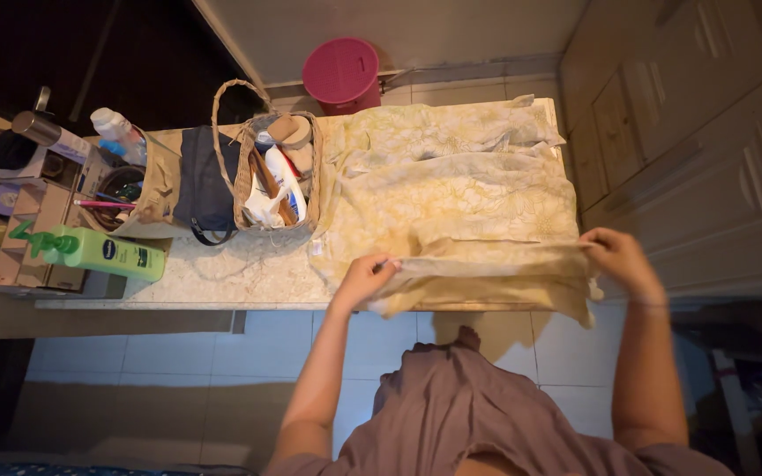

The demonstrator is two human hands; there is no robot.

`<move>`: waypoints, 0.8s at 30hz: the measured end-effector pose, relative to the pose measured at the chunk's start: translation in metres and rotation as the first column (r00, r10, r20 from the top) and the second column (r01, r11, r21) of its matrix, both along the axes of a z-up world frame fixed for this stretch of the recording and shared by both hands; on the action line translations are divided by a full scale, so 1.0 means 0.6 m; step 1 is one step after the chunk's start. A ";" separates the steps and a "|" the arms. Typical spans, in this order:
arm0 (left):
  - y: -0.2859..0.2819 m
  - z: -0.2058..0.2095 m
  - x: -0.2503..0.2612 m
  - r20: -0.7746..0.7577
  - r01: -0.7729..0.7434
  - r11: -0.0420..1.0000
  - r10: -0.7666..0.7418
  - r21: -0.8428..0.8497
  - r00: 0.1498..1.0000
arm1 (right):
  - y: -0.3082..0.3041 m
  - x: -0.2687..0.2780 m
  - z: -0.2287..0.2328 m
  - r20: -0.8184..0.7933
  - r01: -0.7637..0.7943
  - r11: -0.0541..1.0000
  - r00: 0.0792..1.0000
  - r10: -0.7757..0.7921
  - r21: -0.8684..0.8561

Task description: Folding various items of clothing on a counter and then placing them on a bed.

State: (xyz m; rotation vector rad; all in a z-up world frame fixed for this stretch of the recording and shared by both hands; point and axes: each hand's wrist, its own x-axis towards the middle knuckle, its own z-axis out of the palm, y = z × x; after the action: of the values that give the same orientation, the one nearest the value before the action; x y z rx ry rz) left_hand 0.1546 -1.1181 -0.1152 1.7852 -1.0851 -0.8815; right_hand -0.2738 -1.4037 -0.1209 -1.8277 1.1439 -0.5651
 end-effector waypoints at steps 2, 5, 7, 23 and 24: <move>-0.029 -0.048 0.034 0.022 0.045 0.998 -0.044 -0.034 0.999 | -0.042 -0.006 0.007 0.078 -0.077 0.992 0.995 0.069 0.096; -0.076 -0.063 0.062 0.046 0.056 0.998 -0.054 -0.035 0.997 | -0.137 -0.018 -0.048 0.181 -0.158 0.960 0.977 0.117 0.230; -0.106 -0.043 0.068 0.052 0.022 1.000 -0.022 -0.007 0.998 | -0.184 -0.009 -0.072 0.203 -0.158 0.949 0.974 0.104 0.271; -0.400 -0.048 0.189 0.606 -0.161 0.968 0.247 -0.193 0.756 | -0.209 0.367 0.029 -0.157 -0.323 0.785 0.946 0.284 -0.529; -0.417 -0.058 0.195 0.620 -0.102 0.970 0.222 -0.222 0.752 | -0.209 0.384 0.031 -0.203 -0.348 0.773 0.937 0.283 -0.531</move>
State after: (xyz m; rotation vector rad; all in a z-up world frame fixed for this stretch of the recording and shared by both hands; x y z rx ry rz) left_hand 0.2717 -1.3681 -0.1499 2.0447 -1.3466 -0.0268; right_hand -0.0433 -1.5293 -0.1025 -2.5302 0.7433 -0.6482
